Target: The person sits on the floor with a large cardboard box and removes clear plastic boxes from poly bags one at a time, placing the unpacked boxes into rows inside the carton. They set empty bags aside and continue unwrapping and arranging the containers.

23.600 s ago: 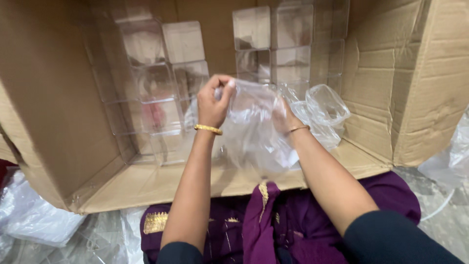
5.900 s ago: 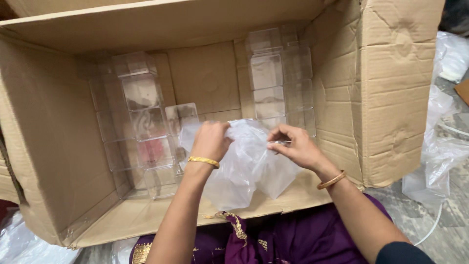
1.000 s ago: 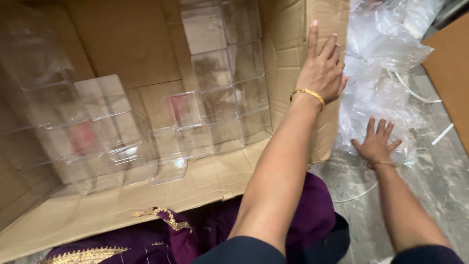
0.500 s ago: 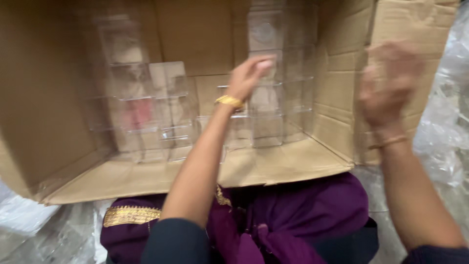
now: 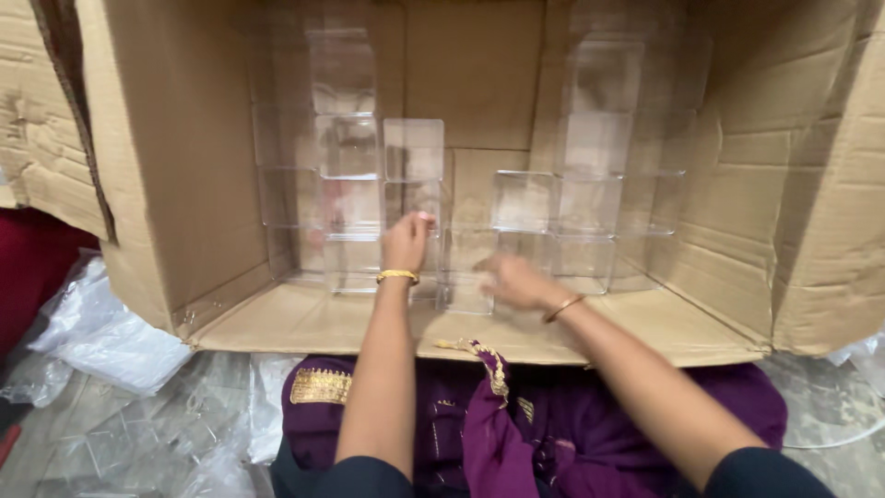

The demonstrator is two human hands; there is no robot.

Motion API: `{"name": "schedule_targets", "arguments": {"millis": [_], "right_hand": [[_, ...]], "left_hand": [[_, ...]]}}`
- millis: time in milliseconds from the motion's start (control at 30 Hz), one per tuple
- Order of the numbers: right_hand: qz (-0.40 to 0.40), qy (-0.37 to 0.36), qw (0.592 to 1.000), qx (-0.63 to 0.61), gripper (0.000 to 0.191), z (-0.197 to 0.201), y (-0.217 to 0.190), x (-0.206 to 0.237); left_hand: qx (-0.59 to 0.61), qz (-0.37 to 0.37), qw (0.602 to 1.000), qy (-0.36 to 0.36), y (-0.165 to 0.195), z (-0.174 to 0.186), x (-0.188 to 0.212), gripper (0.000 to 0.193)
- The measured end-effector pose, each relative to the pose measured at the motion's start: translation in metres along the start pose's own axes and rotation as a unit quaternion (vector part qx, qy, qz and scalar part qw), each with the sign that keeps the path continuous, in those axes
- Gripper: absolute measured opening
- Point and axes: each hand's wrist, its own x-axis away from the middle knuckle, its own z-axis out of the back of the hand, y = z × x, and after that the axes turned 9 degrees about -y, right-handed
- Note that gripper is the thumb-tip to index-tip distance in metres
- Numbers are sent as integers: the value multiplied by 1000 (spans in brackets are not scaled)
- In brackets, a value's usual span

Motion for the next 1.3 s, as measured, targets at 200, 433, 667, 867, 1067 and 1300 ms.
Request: {"name": "schedule_targets", "arguments": {"millis": [200,433,667,867,1067,1300], "right_hand": [[-67,-210,973,65,21,-21,-9,12],[-70,212,815,-534,13,25,40,42],[6,273,743,-611,40,66,53,48],[35,300,807,-507,29,71,46,13],[-13,289,917,-273,42,49,45,8],[-35,176,890,-418,84,45,38,15]], "left_hand": [[-240,-46,963,-116,3,-13,-3,30],[-525,-130,826,-157,8,-73,-11,39],[-311,-83,940,-112,1,-53,-21,46],[34,91,993,-66,21,-60,-39,59],[321,213,912,-140,47,-77,-22,68],[437,203,837,-260,32,-63,-22,65]]}}
